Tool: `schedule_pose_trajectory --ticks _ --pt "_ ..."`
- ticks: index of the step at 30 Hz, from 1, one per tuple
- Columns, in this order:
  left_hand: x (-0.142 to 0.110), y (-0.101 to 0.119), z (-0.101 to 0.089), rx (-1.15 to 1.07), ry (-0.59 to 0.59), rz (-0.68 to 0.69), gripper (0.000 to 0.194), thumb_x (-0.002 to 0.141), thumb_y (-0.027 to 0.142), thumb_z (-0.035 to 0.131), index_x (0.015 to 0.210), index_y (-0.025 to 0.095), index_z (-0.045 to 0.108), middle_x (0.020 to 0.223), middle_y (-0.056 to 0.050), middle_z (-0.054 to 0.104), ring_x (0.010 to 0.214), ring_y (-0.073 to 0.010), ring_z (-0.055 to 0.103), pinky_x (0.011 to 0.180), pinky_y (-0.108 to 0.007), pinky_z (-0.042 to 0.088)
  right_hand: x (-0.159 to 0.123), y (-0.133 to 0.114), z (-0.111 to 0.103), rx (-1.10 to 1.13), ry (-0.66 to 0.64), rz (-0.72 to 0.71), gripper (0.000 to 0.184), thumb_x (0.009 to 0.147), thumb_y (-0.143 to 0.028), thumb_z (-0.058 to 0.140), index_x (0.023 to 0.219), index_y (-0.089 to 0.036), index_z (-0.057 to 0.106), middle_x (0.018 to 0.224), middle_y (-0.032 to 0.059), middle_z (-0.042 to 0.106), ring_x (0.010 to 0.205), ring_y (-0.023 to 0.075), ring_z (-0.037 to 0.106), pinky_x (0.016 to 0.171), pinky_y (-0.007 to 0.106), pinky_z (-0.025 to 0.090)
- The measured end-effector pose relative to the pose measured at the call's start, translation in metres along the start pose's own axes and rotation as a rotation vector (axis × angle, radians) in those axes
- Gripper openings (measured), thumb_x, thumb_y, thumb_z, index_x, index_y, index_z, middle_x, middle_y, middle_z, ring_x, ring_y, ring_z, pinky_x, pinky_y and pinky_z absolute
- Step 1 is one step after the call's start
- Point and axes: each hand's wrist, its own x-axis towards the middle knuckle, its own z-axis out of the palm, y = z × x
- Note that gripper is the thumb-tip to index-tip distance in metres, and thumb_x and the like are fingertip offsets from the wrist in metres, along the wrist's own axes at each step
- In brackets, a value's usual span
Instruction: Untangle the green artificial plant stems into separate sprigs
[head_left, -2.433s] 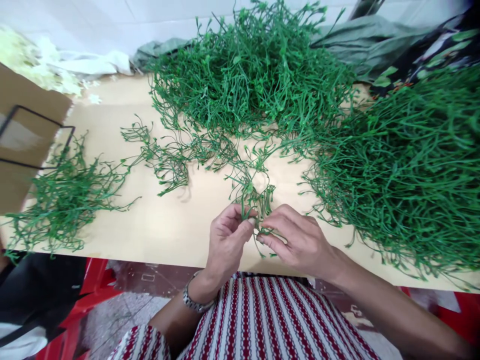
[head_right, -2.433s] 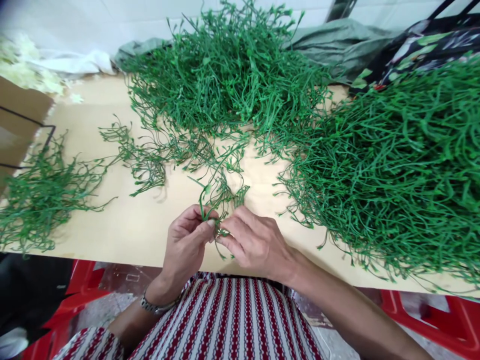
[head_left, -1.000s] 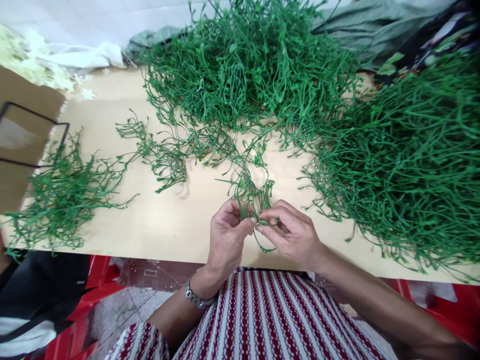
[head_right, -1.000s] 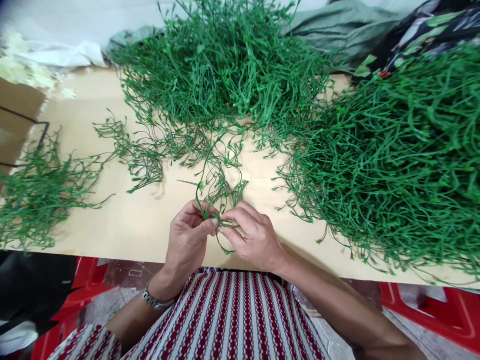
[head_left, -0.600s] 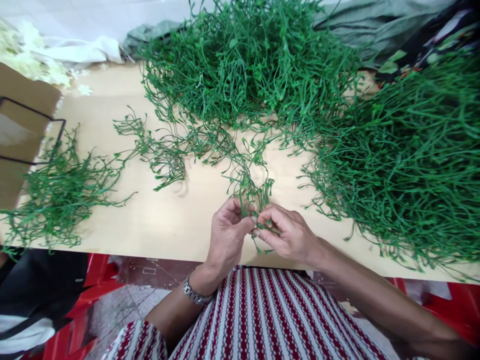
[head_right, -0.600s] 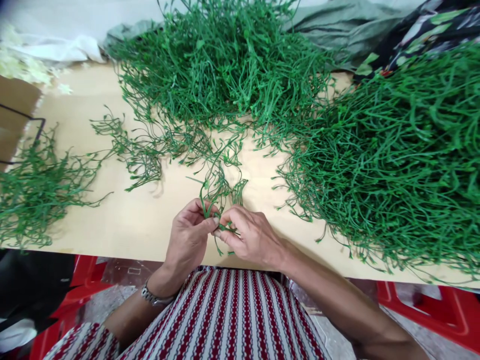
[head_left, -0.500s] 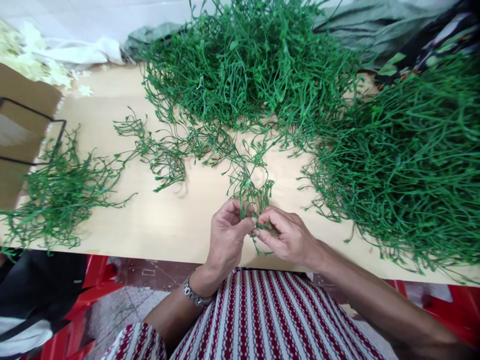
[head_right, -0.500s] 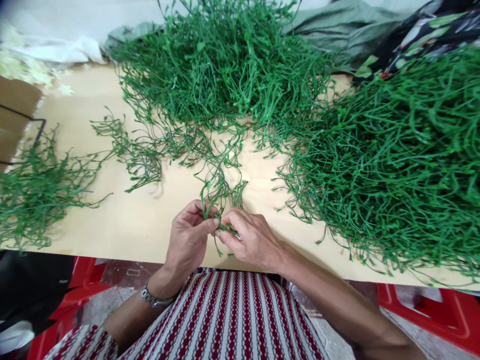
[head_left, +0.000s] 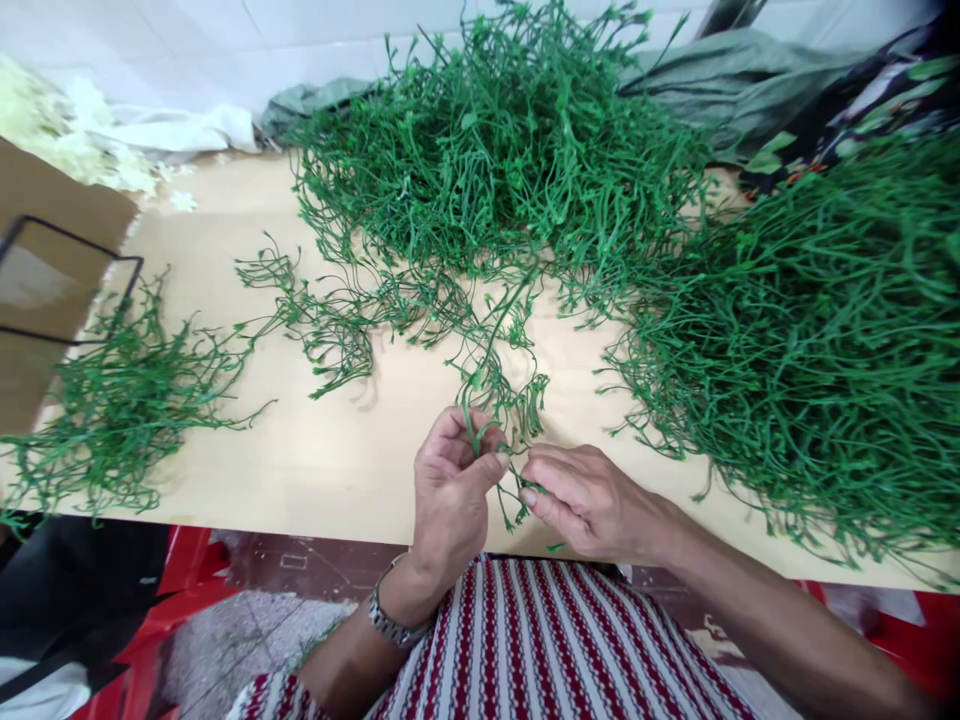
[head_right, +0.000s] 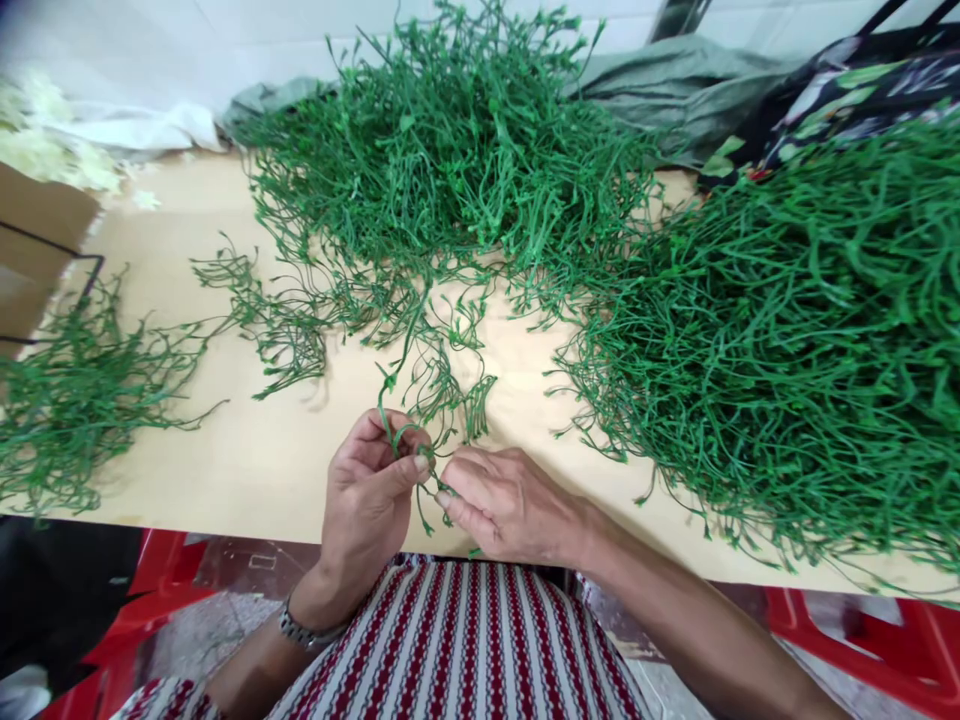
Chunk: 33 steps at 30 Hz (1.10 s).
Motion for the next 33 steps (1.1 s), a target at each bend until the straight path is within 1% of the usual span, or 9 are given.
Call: schedule_pose_trajectory --ticks 7,14,16,19,22,25,27,30,33 --pt "0.001 0.002 0.005 -0.056 0.042 0.002 0.028 0.055 -0.002 0.062 0.073 0.017 0.051 0.067 0.004 0.052 0.067 -0.0067 0.050 0.057 -0.014 0.039 -0.001 -0.003 -0.002 0.069 -0.001 0.071 0.012 0.088 -0.016 0.035 0.076 -0.017 0.039 0.066 -0.0007 0.042 0.060 0.0108 0.037 0.055 0.022 0.031" --pt "0.002 0.003 0.007 -0.076 0.074 0.029 0.030 0.053 0.000 0.064 0.073 0.017 0.050 0.071 0.004 0.049 0.066 -0.0064 0.049 0.058 -0.015 0.041 -0.001 -0.005 0.000 0.034 -0.025 0.071 0.014 0.088 -0.016 0.033 0.074 -0.018 0.036 0.065 -0.0008 0.039 0.058 0.0108 0.036 0.054 0.023 0.030" --pt "0.003 0.004 0.007 -0.062 0.041 0.022 0.028 0.055 0.000 0.064 0.072 0.017 0.051 0.069 0.004 0.049 0.066 -0.0062 0.049 0.058 -0.015 0.041 -0.001 -0.005 0.001 0.027 -0.012 0.070 0.013 0.088 -0.016 0.033 0.075 -0.018 0.036 0.066 -0.0006 0.040 0.058 0.0107 0.036 0.053 0.023 0.030" --pt "0.006 0.005 0.006 0.021 -0.063 -0.016 0.022 0.060 0.002 0.065 0.073 0.017 0.055 0.070 0.003 0.052 0.066 -0.0062 0.048 0.058 -0.014 0.039 -0.002 -0.004 -0.001 0.038 0.054 0.112 0.012 0.087 -0.015 0.035 0.075 -0.018 0.037 0.065 -0.0012 0.039 0.058 0.0103 0.036 0.053 0.022 0.030" --pt "0.010 0.006 0.004 0.125 -0.184 -0.057 0.016 0.066 0.009 0.066 0.079 0.017 0.061 0.076 0.001 0.057 0.064 -0.0060 0.047 0.056 -0.015 0.038 -0.004 -0.003 -0.005 0.058 0.133 0.191 0.013 0.086 -0.014 0.037 0.074 -0.018 0.037 0.063 -0.0023 0.037 0.056 0.0096 0.036 0.052 0.022 0.029" --pt "0.014 0.005 0.002 0.163 -0.278 -0.075 0.013 0.072 0.019 0.064 0.086 0.018 0.064 0.074 0.000 0.057 0.057 -0.0056 0.043 0.051 -0.017 0.035 -0.008 -0.001 -0.009 0.024 0.195 0.219 0.013 0.087 -0.015 0.038 0.074 -0.018 0.039 0.063 -0.0021 0.039 0.057 0.0095 0.038 0.052 0.021 0.030" --pt "0.017 0.003 0.001 0.188 -0.314 -0.077 0.014 0.075 0.023 0.062 0.087 0.017 0.064 0.071 -0.001 0.057 0.052 -0.0054 0.039 0.047 -0.018 0.031 -0.013 0.000 -0.012 -0.028 0.227 0.225 0.014 0.087 -0.015 0.038 0.074 -0.018 0.040 0.063 -0.0016 0.040 0.057 0.0096 0.039 0.053 0.022 0.031" --pt "0.020 0.002 -0.003 0.266 -0.324 -0.084 0.015 0.076 0.026 0.060 0.087 0.016 0.064 0.069 -0.002 0.057 0.048 -0.0052 0.034 0.044 -0.019 0.026 -0.023 0.002 -0.017 -0.084 0.256 0.229 0.014 0.087 -0.014 0.039 0.074 -0.018 0.040 0.062 -0.0012 0.041 0.057 0.0100 0.040 0.053 0.022 0.032" --pt "0.020 0.008 -0.010 0.350 -0.333 -0.098 0.015 0.075 0.026 0.061 0.085 0.016 0.065 0.064 -0.002 0.056 0.049 -0.0063 0.037 0.044 -0.020 0.026 -0.034 0.003 -0.021 -0.092 0.307 0.266 0.012 0.085 -0.012 0.041 0.075 -0.018 0.042 0.063 -0.0008 0.043 0.056 0.0097 0.042 0.053 0.022 0.034"
